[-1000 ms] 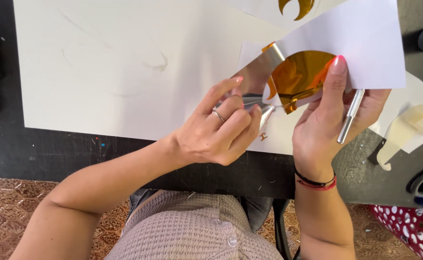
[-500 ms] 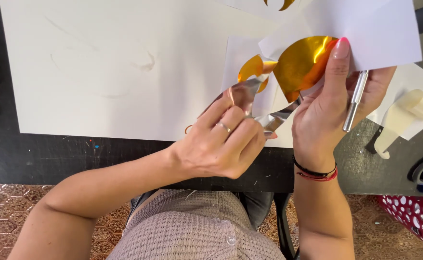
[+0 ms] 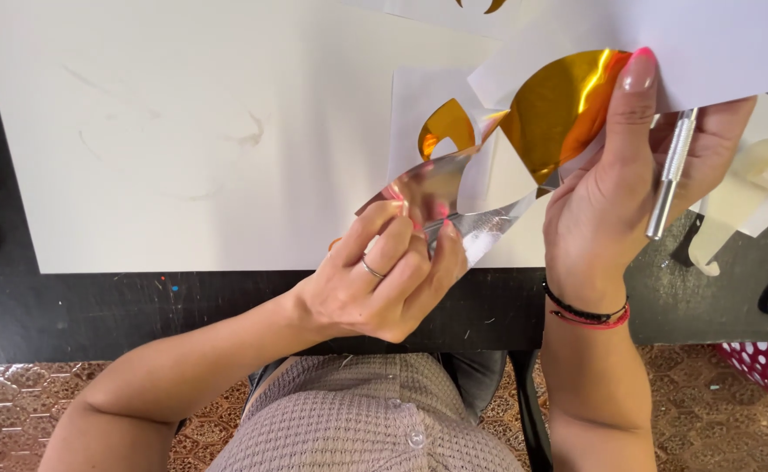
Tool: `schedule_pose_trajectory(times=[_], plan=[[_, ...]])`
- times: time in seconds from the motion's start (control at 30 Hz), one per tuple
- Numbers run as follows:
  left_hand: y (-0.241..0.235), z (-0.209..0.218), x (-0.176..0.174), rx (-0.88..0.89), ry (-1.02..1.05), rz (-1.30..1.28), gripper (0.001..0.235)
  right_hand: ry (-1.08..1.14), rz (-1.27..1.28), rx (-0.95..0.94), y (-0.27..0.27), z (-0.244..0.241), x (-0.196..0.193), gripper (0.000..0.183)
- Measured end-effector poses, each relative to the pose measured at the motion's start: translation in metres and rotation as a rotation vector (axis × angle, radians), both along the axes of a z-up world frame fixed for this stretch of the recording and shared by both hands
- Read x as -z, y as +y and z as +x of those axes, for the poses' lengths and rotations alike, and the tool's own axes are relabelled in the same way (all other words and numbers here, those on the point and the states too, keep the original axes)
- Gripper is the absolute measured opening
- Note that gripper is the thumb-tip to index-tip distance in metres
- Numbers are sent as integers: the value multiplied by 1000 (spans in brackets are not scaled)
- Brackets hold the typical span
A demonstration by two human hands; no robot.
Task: Applying a gold foil sticker to a white board using a craft knife for precision
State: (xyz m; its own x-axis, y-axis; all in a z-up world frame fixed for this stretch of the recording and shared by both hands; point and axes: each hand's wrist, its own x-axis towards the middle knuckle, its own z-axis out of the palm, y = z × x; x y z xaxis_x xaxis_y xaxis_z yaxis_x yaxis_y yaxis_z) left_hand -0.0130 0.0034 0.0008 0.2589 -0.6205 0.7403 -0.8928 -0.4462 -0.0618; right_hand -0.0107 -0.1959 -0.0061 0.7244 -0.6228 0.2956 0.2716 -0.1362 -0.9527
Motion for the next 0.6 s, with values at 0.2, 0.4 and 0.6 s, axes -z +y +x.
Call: schedule_pose_trajectory(times=[0.2,0.4,0.6], plan=[[-2,2,10,-9,22,-64,6,-16,133,50,-10,-1,10,26],[0,2,10,-8,45,-62,4,-108,58,44,-21,-2,23,34],[18,-5,22,8,19,2,8,-212,122,129,-49,8,30,27]])
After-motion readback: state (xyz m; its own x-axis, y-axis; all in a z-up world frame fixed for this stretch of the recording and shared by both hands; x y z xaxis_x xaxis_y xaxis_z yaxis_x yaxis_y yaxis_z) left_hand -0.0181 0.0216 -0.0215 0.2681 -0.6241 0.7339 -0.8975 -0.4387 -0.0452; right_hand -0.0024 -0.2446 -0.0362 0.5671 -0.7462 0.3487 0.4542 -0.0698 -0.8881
